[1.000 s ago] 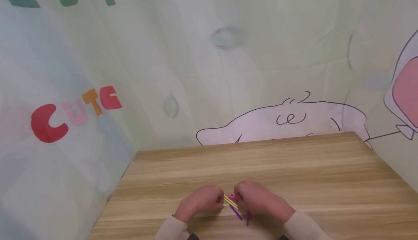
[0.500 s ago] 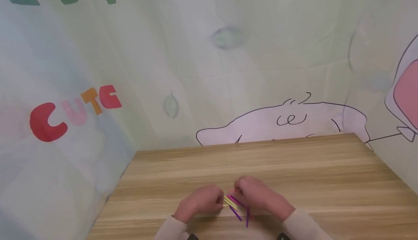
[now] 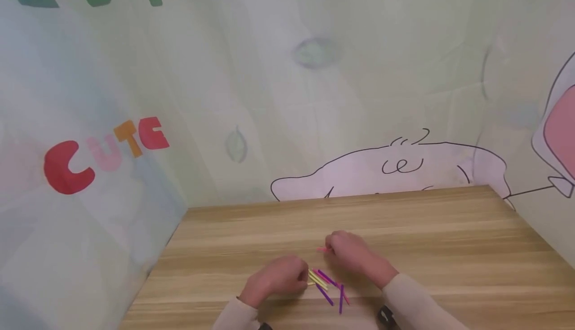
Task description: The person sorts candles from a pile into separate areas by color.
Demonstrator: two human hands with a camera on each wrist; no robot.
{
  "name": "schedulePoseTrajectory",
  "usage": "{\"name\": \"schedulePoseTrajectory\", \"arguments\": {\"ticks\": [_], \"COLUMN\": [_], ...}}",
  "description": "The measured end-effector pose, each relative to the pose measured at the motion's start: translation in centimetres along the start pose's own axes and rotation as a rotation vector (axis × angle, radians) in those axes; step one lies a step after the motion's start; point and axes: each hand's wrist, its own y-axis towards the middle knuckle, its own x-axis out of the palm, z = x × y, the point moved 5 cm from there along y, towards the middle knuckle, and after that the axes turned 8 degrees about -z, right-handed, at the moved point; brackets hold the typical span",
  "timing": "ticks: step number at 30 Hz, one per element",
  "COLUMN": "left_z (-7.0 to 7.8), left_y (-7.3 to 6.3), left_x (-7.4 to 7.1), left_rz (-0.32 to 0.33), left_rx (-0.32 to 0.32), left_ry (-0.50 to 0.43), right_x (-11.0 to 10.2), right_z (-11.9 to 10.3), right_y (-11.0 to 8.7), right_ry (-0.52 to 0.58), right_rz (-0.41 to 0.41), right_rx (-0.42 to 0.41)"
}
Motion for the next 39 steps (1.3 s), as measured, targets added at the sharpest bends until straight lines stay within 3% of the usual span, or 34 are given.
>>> {"name": "schedulePoseTrajectory", "arguments": {"ticks": [5, 11, 14, 20, 27, 29, 39], "left_z": [-0.1, -2.5, -2.7, -2.1, 0.2, 0.3, -3.4], "left_y": [0.1, 2.5, 2.9, 2.2, -0.5, -0.5, 3.5], "left_x": [0.2, 2.9, 3.4, 2.7, -0.2, -0.2, 3.9], "left_rz": [-0.005, 0.004, 0.002, -0.01, 0.003, 0.0, 0.001], "left_rx": [-0.013, 0.014, 0.016, 0.013, -0.019, -0.019, 0.021], "left_ry": [-0.021, -0.01, -0.011, -0.013, -0.004, -0.005, -0.004], "right_x": [-0.2, -0.3, -0.2, 0.1, 0.1, 0.0, 0.0], "right_z": [0.5, 1.5, 1.8, 1.7, 1.6, 1.6, 1.9], "right_y": [0.8, 2.2, 2.5, 2.7, 2.7, 2.7, 2.8], "right_ry": [-0.044, -0.034, -0.034, -0.058, -0.09, -0.101, -0.133], "right_rz": [0.034, 0.028, 0.017, -0.013, -0.013, -0.017, -0.024], "right_rx": [0.031, 0.131, 0.158, 0.162, 0.172, 0.173, 0.157]}}
